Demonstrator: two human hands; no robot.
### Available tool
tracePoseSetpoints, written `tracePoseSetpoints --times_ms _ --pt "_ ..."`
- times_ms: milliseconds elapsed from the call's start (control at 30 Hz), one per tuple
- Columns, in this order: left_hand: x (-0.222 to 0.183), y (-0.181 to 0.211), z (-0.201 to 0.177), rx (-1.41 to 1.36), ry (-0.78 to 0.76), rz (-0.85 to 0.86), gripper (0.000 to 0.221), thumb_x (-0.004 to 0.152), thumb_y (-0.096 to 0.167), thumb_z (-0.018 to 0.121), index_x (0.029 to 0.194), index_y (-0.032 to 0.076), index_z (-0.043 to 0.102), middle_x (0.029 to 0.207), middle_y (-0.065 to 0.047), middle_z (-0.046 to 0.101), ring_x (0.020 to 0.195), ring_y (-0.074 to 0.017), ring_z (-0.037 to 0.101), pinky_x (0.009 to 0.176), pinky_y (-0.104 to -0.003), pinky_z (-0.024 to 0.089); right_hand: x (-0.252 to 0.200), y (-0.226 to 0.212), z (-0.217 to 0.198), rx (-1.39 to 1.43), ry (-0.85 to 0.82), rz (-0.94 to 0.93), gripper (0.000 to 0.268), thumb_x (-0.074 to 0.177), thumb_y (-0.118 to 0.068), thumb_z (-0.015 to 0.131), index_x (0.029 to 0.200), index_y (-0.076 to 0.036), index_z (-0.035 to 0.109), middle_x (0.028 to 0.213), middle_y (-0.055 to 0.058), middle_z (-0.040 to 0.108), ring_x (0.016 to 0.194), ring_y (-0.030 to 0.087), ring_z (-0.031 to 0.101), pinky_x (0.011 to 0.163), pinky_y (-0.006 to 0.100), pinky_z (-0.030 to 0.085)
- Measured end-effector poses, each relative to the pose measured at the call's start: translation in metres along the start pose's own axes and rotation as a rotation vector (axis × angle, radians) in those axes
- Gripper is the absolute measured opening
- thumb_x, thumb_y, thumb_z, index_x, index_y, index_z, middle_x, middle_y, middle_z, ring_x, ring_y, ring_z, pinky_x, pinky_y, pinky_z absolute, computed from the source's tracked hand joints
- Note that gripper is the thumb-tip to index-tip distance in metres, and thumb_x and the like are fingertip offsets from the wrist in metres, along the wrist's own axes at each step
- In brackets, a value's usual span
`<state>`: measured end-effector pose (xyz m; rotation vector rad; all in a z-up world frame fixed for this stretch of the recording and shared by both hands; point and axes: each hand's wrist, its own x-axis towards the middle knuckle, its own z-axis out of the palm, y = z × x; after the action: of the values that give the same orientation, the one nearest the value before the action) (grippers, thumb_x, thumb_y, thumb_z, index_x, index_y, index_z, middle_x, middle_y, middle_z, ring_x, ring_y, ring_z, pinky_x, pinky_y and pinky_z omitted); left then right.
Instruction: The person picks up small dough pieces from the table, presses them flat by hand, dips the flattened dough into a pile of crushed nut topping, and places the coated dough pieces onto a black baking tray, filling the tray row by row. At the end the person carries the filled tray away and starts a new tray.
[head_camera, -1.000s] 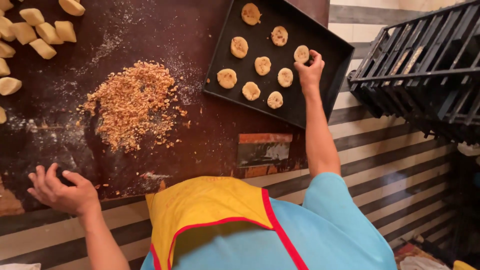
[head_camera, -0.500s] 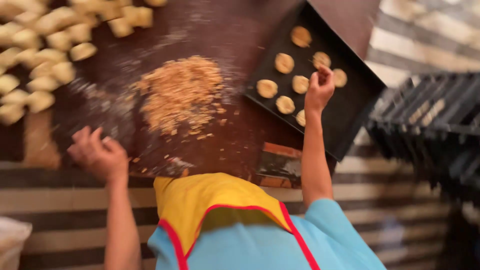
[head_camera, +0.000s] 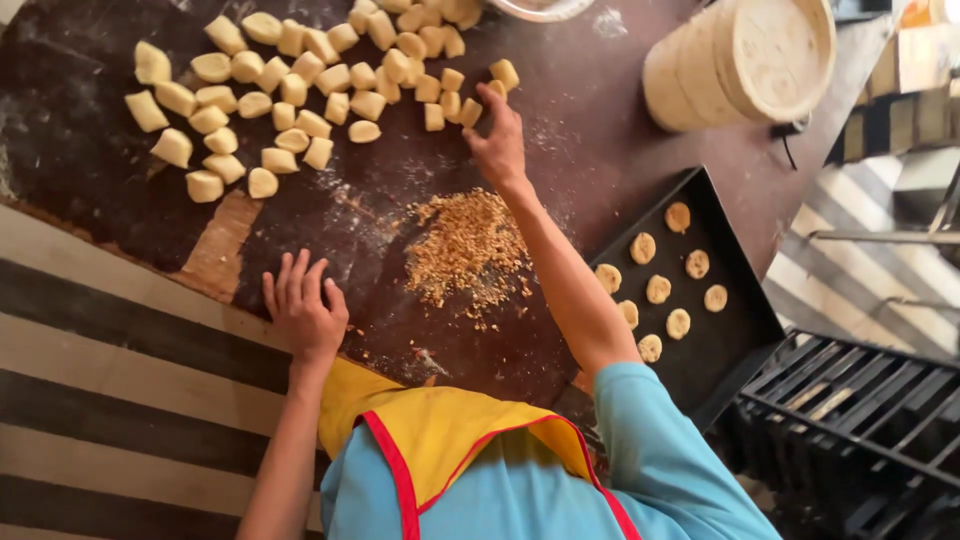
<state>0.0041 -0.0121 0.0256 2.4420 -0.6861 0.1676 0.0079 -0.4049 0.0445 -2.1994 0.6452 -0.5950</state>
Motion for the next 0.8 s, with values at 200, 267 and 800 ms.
tracePoseSetpoints --times_ms 200,267,800 --pt "-0.003 -0.006 -0.002 -0.043 -0.043 -0.017 0.029 0.098 0.014 0.064 0.125 0.009 0.071 0.144 -0.011 0.063 0.142 -0.0321 0.053 0.126 -0.054 0.031 -0.010 0.025 0.012 -0.509 0.048 -0.064 0.045 0.084 -0.013 0.084 0.127 -0.014 0.067 0.100 0.006 0.070 0.102 0.027 0.065 0.094 0.039 0.052" --pt "-0.005 -0.007 -0.004 -0.056 -0.060 0.016 0.032 0.098 0.013 0.065 0.129 0.009 0.070 0.147 -0.011 0.061 0.144 -0.0323 0.051 0.126 -0.054 0.030 -0.034 -0.003 -0.014 0.202 0.183 0.352 0.051 0.083 -0.016 0.082 0.126 -0.006 0.057 0.106 0.006 0.067 0.092 0.017 0.066 0.080 0.031 0.057" --pt "-0.011 -0.012 0.001 -0.108 -0.069 0.092 0.029 0.102 0.011 0.065 0.130 0.006 0.066 0.150 -0.015 0.059 0.148 -0.0365 0.045 0.127 -0.057 0.023 -0.277 -0.074 -0.065 -0.184 -0.071 0.247 0.035 0.089 -0.015 0.085 0.117 -0.006 0.067 0.099 0.008 0.067 0.080 0.019 0.066 0.072 0.031 0.056"
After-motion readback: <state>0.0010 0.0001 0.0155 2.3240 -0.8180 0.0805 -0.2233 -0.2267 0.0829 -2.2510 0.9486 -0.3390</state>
